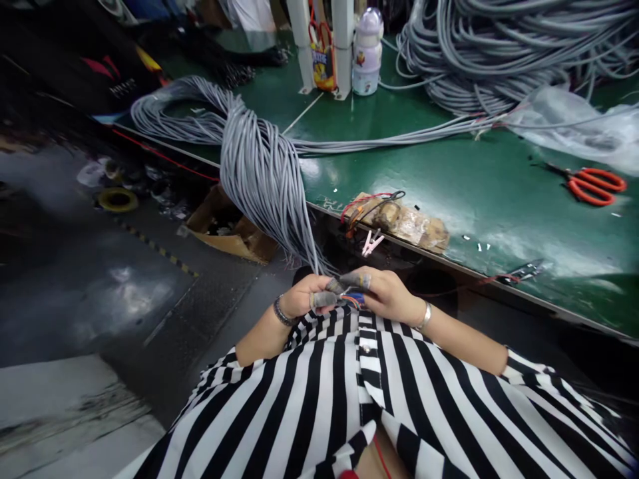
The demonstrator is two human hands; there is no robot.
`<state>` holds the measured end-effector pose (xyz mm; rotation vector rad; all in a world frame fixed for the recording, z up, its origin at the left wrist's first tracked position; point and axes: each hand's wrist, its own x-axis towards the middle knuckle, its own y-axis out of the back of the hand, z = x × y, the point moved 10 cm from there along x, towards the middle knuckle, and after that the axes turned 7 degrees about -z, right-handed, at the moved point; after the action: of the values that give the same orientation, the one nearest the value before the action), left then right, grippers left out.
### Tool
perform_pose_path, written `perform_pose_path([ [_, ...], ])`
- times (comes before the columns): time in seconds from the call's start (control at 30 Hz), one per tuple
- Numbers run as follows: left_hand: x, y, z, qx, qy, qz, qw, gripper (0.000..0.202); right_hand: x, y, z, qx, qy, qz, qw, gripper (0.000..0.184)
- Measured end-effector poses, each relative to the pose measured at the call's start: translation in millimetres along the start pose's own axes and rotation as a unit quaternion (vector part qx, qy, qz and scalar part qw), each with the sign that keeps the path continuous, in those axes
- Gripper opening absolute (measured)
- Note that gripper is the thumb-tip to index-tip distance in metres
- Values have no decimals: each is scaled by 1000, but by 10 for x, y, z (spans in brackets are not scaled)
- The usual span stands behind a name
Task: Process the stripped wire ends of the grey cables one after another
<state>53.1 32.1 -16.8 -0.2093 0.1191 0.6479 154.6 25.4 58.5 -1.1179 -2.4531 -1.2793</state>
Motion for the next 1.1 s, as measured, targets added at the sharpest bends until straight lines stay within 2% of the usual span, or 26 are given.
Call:
perform_pose_path([
  [0.07,-21,-12,-20,9,19,-17,1000,48,17,-35,70,84,-11,-14,996,21],
  [0.13,-27,-38,-17,38,22,-41,998,46,5,-124,189,182,-61,-39,981,28],
  [0.2,-14,-61,15,76,13,-61,995,45,-41,-258,328,284,-140,-57,947,38],
  [0.3,30,-77,98,140,-12,-73,987,42,-166,-432,549,394,-270,-36,878,48],
  [0.4,57,-100,168,184,-32,-82,979,40,-356,-447,820,440,-384,48,810,51],
  [0.5,52,-48,198,191,-48,-52,979,41,-590,-282,1081,454,-446,175,751,52],
  [0.53,48,9,209,190,-54,-21,980,40,-639,-222,1138,456,-450,202,741,53],
  [0.6,39,153,231,177,-65,59,980,40,-658,-133,1207,460,-436,223,740,55],
  [0.7,90,266,254,145,-75,131,978,41,-564,-98,1258,474,-412,205,751,61],
  [0.83,269,295,269,101,-78,160,979,44,-356,-128,1288,512,-384,186,746,63],
  [0.93,376,340,214,74,-70,176,979,47,-267,-129,1311,539,-368,207,729,60],
  [1.1,482,359,100,65,-50,161,984,45,-246,-192,1342,574,-362,228,698,58],
])
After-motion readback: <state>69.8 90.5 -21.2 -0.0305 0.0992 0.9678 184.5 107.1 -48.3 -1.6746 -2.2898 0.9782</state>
